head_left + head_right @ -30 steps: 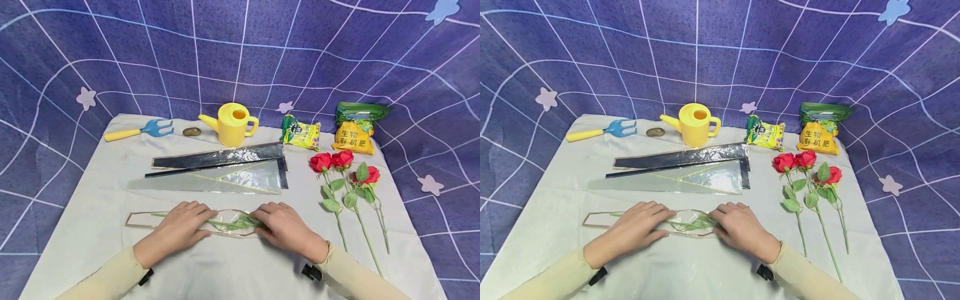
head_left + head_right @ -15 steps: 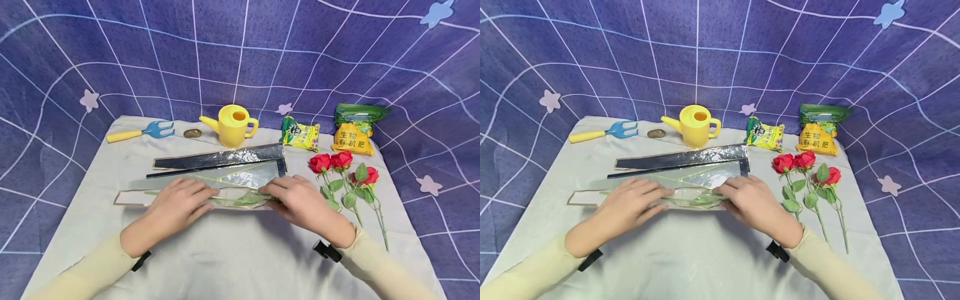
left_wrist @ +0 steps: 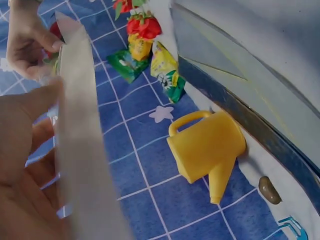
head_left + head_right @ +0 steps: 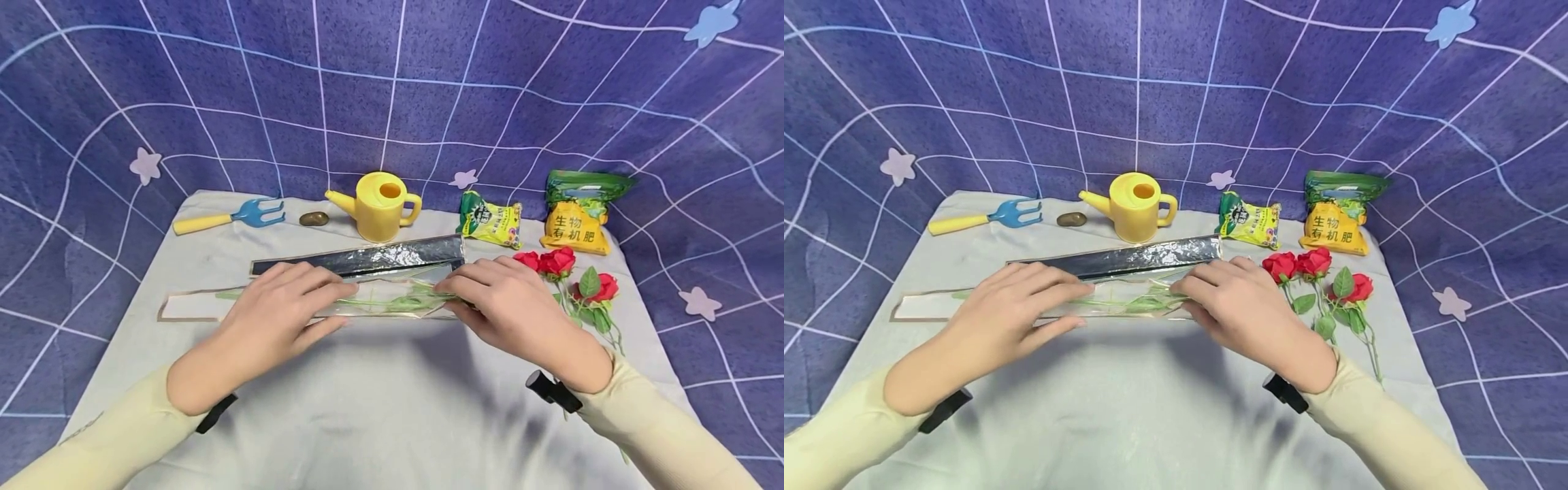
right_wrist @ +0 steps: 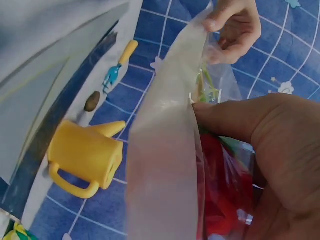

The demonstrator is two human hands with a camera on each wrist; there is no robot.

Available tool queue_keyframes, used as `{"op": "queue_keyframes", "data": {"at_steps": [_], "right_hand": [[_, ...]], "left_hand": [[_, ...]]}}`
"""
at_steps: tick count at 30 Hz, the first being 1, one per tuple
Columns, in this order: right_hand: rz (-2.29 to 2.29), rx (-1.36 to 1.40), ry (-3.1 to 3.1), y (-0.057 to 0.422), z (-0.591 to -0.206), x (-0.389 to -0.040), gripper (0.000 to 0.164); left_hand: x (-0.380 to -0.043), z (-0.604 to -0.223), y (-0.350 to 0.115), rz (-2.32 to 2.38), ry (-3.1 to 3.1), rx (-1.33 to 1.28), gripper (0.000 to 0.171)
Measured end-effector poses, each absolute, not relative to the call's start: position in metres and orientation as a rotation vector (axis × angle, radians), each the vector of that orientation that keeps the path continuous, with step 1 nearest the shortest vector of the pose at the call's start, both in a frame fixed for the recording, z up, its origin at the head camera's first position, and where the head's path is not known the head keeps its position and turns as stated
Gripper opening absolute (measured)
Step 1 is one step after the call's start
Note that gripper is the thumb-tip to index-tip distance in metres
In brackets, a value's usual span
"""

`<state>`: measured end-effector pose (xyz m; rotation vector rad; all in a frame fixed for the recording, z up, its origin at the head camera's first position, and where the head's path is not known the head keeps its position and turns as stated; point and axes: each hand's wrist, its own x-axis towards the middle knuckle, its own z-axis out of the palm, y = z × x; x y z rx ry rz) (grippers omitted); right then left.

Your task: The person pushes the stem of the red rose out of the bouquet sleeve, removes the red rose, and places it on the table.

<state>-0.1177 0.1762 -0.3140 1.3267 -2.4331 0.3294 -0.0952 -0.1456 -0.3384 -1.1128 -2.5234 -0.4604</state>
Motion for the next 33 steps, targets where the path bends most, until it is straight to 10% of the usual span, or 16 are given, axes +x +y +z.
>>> {"op": "queue_keyframes", "data": {"at_steps": [25, 33], "right_hand": [[1.309, 1.165, -2.109, 0.157, -0.340, -0.101, 0.007], [2.632, 0.333, -2.068, 0.153, -0.375, -0.115, 0.030]], "left_hand": [[-0.120, -0.356, -0.156, -1.446, -2.873, -0.685, 0.045], [-0.117, -0.350, -0.142, -1.450, -2.821, -0.754, 0.049]]}}
